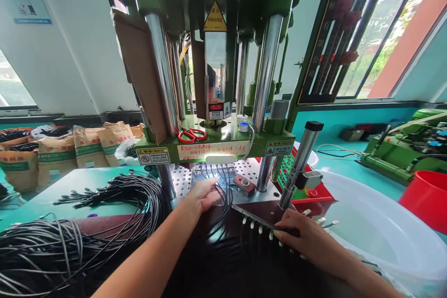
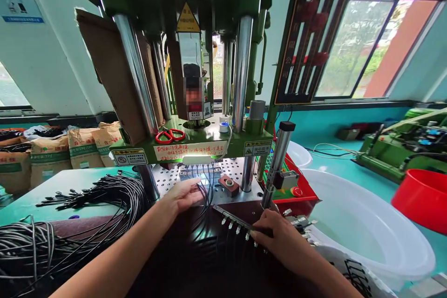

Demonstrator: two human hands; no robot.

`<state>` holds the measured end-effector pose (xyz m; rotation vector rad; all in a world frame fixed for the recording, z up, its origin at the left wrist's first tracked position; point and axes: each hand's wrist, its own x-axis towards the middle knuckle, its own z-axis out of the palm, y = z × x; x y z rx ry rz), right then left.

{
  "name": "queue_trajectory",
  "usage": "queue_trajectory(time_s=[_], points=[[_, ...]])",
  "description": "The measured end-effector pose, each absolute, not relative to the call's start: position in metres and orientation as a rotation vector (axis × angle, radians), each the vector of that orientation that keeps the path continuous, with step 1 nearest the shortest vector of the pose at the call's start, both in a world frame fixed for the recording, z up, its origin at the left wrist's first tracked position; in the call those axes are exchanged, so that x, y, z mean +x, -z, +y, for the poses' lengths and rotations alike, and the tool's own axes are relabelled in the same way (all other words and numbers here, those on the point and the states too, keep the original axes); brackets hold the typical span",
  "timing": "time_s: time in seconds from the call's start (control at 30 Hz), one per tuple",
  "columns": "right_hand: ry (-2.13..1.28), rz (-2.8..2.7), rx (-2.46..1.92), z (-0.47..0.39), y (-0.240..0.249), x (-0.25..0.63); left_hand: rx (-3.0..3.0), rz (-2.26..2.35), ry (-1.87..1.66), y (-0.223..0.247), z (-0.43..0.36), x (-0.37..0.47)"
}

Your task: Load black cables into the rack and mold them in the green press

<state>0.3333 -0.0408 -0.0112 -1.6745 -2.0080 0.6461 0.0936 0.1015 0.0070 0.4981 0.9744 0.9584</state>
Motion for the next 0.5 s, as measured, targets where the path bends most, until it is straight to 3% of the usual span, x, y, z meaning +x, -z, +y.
queue_trajectory(time_s=[0.23,0.5], points=[[-0.178,-2.129,-1.456,0.047,-0.003,0.286,0.48,0.868,-0.783,0.019,0.094,0.106],[-0.413,-2.202,-1.477,0.155,-0.018,0.184,0.467,0.827,-0.853,0.021,0.074,0.094]])
